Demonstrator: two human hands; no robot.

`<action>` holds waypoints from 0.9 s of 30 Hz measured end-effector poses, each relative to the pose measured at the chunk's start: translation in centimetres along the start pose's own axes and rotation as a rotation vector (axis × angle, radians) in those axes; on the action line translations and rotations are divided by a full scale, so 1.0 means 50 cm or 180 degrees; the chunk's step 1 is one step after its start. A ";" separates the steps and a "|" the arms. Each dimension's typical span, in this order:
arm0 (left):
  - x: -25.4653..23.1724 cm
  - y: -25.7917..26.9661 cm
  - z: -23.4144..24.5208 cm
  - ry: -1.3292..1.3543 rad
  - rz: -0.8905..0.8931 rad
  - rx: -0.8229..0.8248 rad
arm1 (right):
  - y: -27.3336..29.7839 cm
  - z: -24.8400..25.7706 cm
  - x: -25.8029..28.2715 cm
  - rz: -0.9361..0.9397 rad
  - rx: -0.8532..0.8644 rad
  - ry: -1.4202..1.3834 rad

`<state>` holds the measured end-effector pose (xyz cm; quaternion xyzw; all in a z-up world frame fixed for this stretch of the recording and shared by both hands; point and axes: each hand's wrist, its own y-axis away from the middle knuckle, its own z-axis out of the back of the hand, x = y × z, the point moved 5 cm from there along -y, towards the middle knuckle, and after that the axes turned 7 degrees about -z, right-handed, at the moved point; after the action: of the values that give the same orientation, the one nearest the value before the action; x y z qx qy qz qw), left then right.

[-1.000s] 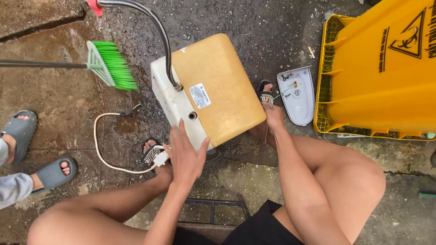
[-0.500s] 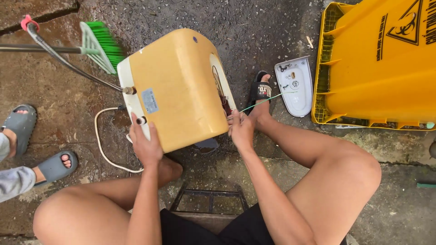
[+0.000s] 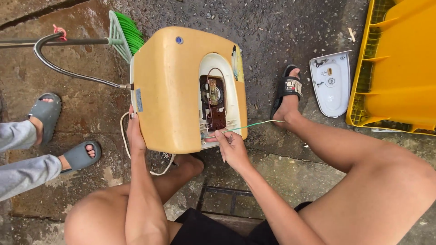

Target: The person sits on a stool and uses a screwdriver to work on the internal components of a beige water heater. They manipulate wires and tighten screws on the device's internal mechanism while the appliance sits on the ground.

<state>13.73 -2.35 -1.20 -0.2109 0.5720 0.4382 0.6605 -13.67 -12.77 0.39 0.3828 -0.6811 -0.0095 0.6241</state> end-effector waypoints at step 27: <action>-0.211 -0.028 -0.318 -0.1043 -0.0470 0.1097 | -0.073 0.036 0.042 -0.1119 -0.0799 -0.1075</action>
<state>6.21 -19.07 4.32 -0.0625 0.5066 0.3131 0.8009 -13.22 -17.30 -0.02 0.4078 -0.6921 -0.2658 0.5330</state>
